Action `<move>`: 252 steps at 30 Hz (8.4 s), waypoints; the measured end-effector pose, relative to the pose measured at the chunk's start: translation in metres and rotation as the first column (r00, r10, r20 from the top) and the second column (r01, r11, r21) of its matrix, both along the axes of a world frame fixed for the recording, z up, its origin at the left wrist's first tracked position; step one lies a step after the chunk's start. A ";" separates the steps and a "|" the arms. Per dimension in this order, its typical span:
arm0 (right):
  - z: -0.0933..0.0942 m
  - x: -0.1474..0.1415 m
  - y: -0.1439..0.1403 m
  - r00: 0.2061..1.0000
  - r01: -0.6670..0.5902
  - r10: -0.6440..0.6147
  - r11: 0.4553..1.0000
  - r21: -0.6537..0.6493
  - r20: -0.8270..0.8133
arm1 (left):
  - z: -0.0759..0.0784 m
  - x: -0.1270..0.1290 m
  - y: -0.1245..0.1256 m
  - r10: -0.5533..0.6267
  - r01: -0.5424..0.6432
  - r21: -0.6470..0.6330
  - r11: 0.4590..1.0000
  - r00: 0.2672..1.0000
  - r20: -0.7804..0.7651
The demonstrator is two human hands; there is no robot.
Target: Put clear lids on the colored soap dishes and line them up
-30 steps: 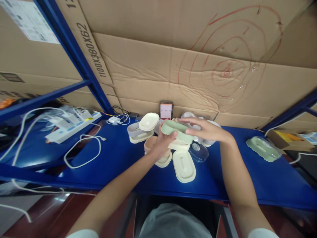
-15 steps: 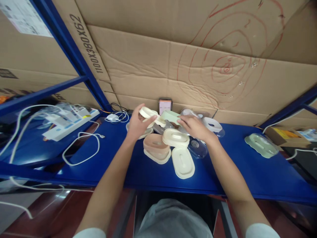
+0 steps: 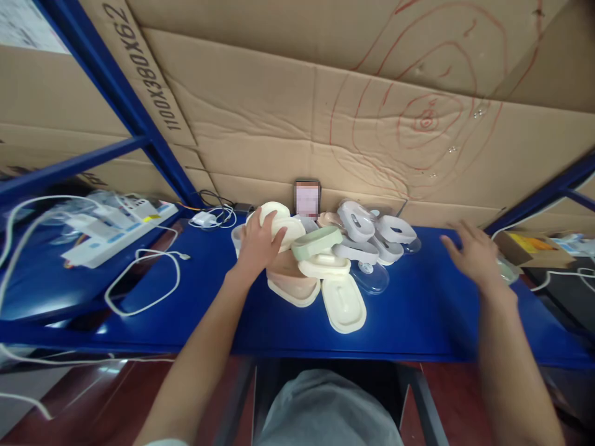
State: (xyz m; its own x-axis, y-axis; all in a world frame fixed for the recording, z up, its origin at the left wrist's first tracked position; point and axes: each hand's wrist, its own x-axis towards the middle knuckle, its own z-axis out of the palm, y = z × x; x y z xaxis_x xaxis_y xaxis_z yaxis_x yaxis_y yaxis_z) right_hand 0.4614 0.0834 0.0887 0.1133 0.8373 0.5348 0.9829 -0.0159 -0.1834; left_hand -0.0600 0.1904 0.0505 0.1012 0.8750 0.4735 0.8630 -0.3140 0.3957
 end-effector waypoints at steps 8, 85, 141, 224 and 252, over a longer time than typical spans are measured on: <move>-0.089 0.109 -0.100 0.888 0.447 -0.455 0.888 -0.110 -0.064 | 0.014 0.051 -0.041 -0.374 0.364 0.230 0.903 0.927 0.001; 0.022 -0.156 0.046 0.924 -0.368 0.376 0.924 0.105 -0.074 | 0.007 0.014 -0.010 0.039 -0.046 0.159 0.986 0.998 0.046; -0.096 -0.136 -0.110 0.975 -0.215 0.209 0.973 -0.087 -0.071 | -0.049 0.041 -0.216 -0.555 0.556 0.075 0.828 0.831 -0.028; -0.094 -0.188 -0.133 0.894 -0.441 0.433 0.895 -0.060 -0.114 | -0.049 0.034 -0.188 -0.369 0.323 0.286 0.902 0.921 0.123; -0.082 -0.178 -0.149 0.883 -0.463 0.457 0.885 -0.044 -0.102 | -0.042 0.027 -0.175 -0.410 0.444 0.211 0.871 0.893 -0.186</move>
State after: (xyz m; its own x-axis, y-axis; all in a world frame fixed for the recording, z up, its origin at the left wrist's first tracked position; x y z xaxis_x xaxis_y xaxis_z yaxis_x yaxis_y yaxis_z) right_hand 0.2830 -0.0651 0.0072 -0.2502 0.8392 0.4829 0.8629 0.4195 -0.2819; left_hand -0.0333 0.0154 0.0087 0.5146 0.5924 0.6199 0.6612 -0.7344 0.1529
